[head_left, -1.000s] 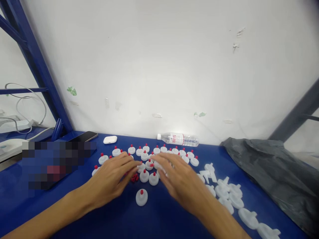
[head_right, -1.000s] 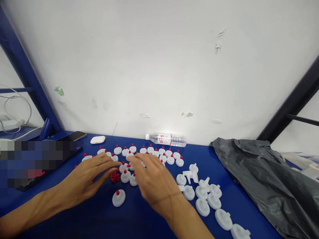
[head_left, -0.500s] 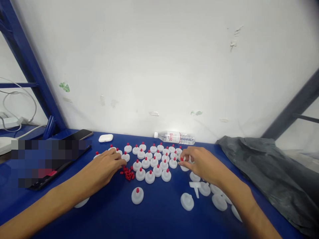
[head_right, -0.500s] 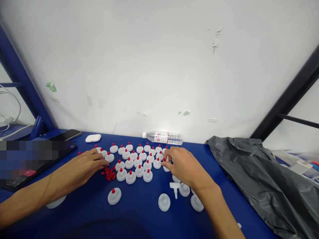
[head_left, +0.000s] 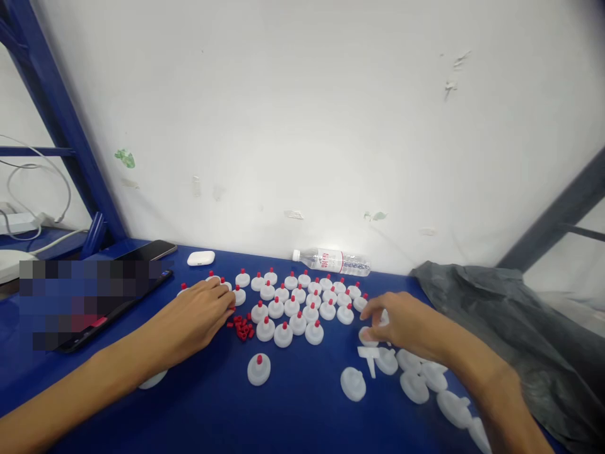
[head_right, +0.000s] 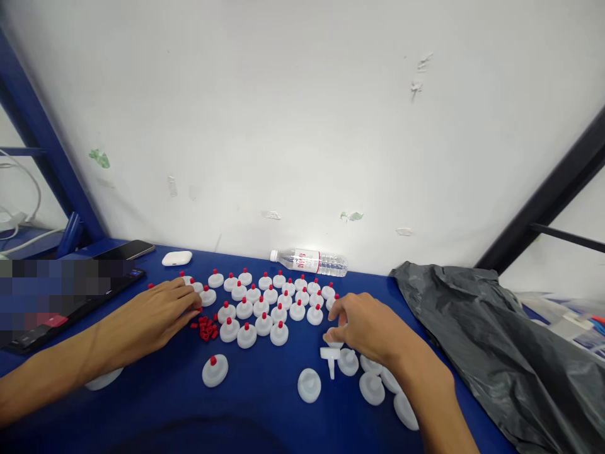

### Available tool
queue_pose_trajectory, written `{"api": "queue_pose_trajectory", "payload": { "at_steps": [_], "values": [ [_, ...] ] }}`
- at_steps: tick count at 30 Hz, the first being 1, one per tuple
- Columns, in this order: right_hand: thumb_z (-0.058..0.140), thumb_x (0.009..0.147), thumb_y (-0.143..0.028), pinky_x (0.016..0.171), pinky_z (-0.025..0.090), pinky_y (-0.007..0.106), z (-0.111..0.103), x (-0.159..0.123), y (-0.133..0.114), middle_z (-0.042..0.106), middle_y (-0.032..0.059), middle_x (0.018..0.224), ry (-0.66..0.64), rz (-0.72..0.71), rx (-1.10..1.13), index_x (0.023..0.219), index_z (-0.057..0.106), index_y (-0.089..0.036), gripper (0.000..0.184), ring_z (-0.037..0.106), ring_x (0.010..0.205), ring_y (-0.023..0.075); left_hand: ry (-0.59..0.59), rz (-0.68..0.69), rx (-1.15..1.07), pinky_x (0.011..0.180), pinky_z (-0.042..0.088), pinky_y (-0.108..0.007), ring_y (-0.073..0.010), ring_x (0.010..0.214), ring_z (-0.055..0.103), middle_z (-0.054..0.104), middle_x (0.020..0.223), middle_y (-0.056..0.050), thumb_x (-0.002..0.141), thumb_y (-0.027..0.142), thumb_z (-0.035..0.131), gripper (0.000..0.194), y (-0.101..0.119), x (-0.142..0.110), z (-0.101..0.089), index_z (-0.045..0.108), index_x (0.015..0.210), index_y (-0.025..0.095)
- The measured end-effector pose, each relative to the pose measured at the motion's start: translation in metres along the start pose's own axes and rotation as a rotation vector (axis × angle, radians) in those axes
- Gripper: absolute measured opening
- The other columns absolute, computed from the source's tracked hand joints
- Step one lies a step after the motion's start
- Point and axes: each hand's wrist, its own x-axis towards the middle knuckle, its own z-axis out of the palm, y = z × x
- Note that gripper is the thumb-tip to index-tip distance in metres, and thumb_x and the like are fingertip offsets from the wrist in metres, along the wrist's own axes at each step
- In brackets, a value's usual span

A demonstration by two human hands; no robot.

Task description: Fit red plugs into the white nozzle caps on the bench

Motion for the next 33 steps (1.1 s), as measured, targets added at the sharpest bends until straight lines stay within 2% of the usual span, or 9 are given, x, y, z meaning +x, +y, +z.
{"api": "queue_pose_trajectory", "payload": {
  "at_steps": [6,8,11,16,19,21,26,29,33],
  "values": [
    [0.081,0.077,-0.008,0.064,0.046,0.028,0.013,0.002,0.002,0.079,0.0041,0.097,-0.002,0.012,-0.023,0.094,0.082,-0.022,0.022,0.073,0.082,0.0224,0.098,-0.039,-0.002,0.086,0.052,-0.047,-0.0317,0.092,0.068,0.072,0.093,-0.007,0.103,0.026,0.052,0.013,0.002,-0.001,-0.003,0.062,0.097,0.021],
    [0.082,0.079,-0.010,0.065,0.046,0.029,0.012,0.001,0.000,0.079,0.0042,0.097,0.038,-0.016,-0.023,0.090,0.081,-0.023,0.017,0.073,0.084,0.0234,0.133,-0.038,-0.008,0.083,0.054,-0.046,-0.0310,0.089,0.069,0.071,0.090,-0.006,0.101,0.026,0.052,0.011,0.003,-0.002,-0.003,0.061,0.096,0.022],
    [0.077,0.091,-0.021,0.068,0.049,0.032,0.006,-0.002,-0.006,0.080,0.0056,0.098,0.139,-0.065,-0.017,0.095,0.078,-0.023,0.005,0.074,0.084,0.0245,0.188,-0.026,-0.015,0.076,0.055,-0.044,-0.0299,0.084,0.070,0.071,0.085,-0.004,0.100,0.025,0.052,0.012,0.005,-0.002,-0.005,0.061,0.092,0.022],
    [0.063,0.104,-0.029,0.077,0.056,0.036,0.002,-0.005,-0.022,0.079,0.0048,0.101,0.311,-0.214,0.023,0.120,0.070,-0.025,0.018,0.075,0.091,0.0252,0.306,0.011,-0.030,0.065,0.053,-0.040,-0.0278,0.075,0.071,0.071,0.080,-0.003,0.101,0.019,0.048,0.018,0.011,-0.002,-0.008,0.062,0.090,0.022],
    [0.060,0.106,-0.033,0.095,0.058,0.044,0.013,-0.004,-0.039,0.075,0.0080,0.123,0.425,-0.369,0.017,0.131,0.068,-0.026,0.027,0.072,0.111,0.0290,0.394,0.071,-0.060,0.066,0.055,-0.037,-0.0255,0.079,0.073,0.077,0.089,-0.004,0.105,0.018,0.045,0.022,0.015,-0.002,-0.009,0.066,0.100,0.022],
    [0.060,0.106,-0.032,0.101,0.057,0.048,0.024,-0.003,-0.052,0.071,0.0097,0.130,0.489,-0.495,0.000,0.134,0.067,-0.024,0.031,0.070,0.116,0.0299,0.446,0.119,-0.087,0.068,0.057,-0.034,-0.0228,0.083,0.073,0.078,0.095,-0.004,0.108,0.020,0.044,0.023,0.017,-0.002,-0.010,0.067,0.110,0.023],
    [0.074,0.098,-0.024,0.089,0.062,0.047,0.053,-0.005,-0.082,0.072,0.0094,0.114,0.641,-0.786,-0.050,0.129,0.067,-0.017,0.033,0.070,0.104,0.0292,0.490,0.234,-0.125,0.068,0.058,-0.028,-0.0173,0.085,0.070,0.075,0.104,-0.003,0.110,0.011,0.038,0.037,0.026,-0.004,-0.014,0.060,0.136,0.026],
    [0.081,0.093,-0.020,0.083,0.062,0.044,0.063,-0.007,-0.094,0.071,0.0068,0.114,0.605,-0.792,-0.019,0.124,0.066,-0.020,0.034,0.071,0.100,0.0273,0.529,0.296,-0.143,0.063,0.056,-0.026,-0.0163,0.079,0.067,0.073,0.102,-0.003,0.109,0.006,0.034,0.045,0.032,-0.004,-0.015,0.058,0.140,0.026],
    [0.080,0.095,-0.019,0.084,0.061,0.042,0.071,-0.006,-0.099,0.076,0.0036,0.110,0.630,-0.786,0.060,0.123,0.064,-0.019,0.033,0.074,0.098,0.0257,0.543,0.372,-0.197,0.068,0.059,-0.029,-0.0170,0.078,0.068,0.076,0.097,-0.003,0.113,0.017,0.040,0.031,0.039,-0.003,-0.019,0.060,0.136,0.020]
  ]
}}
